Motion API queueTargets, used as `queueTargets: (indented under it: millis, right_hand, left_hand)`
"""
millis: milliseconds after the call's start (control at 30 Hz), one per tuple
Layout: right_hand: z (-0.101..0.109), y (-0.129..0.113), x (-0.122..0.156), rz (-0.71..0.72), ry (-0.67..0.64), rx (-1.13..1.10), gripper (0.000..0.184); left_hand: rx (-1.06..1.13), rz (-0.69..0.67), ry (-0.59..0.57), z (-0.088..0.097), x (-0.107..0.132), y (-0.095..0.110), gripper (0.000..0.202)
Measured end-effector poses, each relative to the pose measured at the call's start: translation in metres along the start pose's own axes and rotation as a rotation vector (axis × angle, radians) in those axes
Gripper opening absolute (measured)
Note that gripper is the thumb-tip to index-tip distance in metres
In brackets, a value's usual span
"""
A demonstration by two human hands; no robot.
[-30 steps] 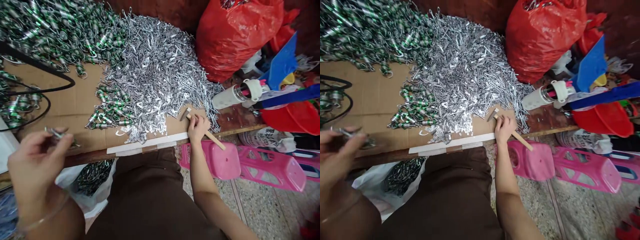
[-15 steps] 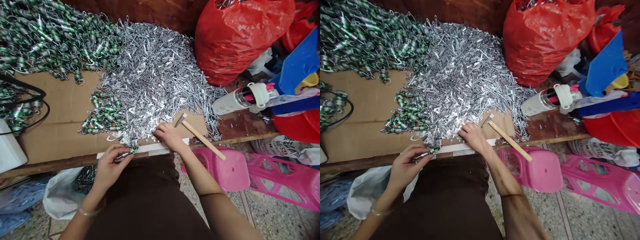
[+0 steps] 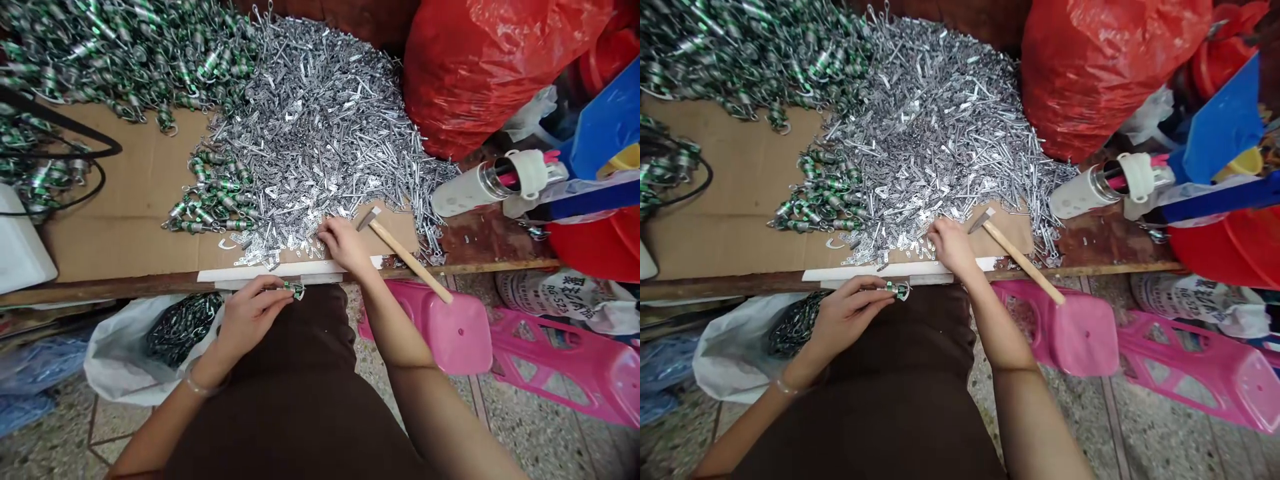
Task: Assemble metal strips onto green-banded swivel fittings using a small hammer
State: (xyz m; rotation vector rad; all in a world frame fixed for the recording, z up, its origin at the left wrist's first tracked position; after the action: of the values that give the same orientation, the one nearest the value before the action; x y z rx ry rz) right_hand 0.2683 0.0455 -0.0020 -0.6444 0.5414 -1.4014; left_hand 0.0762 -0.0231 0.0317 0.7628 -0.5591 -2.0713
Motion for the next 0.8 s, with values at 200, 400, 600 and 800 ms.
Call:
queueTargets:
  millis: [200, 400, 600, 800]
  right_hand:
    - [0.0, -0.005, 0.025, -0.007, 0.026, 0.01, 0.01]
    - [-0.016, -0.004, 0.031, -0.155, 0.013, 0.177, 0.01]
    - [0.001, -0.005, 0.05, -0.191, 0.338, -0.335, 0.006]
    - [-0.008, -0.067, 0.1, 0.229, 0.161, -0.153, 0.008]
  left_hand:
    - [-0.037, -0.034, 0.024, 0.001, 0.006, 0.003, 0.011]
    - [-0.026, -0.042, 0.016, -0.001, 0.009, 0.002, 0.011]
    - [-0.014, -0.007, 0.059, 0.0, 0.007, 0.003, 0.022]
    - [-0.034, -0.034, 0.022, -0.003, 0.004, 0.005, 0.037]
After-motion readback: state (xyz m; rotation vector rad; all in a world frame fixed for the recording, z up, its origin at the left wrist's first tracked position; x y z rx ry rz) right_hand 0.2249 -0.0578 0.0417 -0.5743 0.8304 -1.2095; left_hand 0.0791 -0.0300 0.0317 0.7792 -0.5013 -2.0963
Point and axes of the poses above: each hand's wrist, its own x-axis away from the middle knuckle, its own z-axis out of the back of the hand, y = z × x, the point moved 6 cm from there along -x, towards the middle knuckle, and after that the axes turned 9 degrees about -x, right-handed, at the moved point
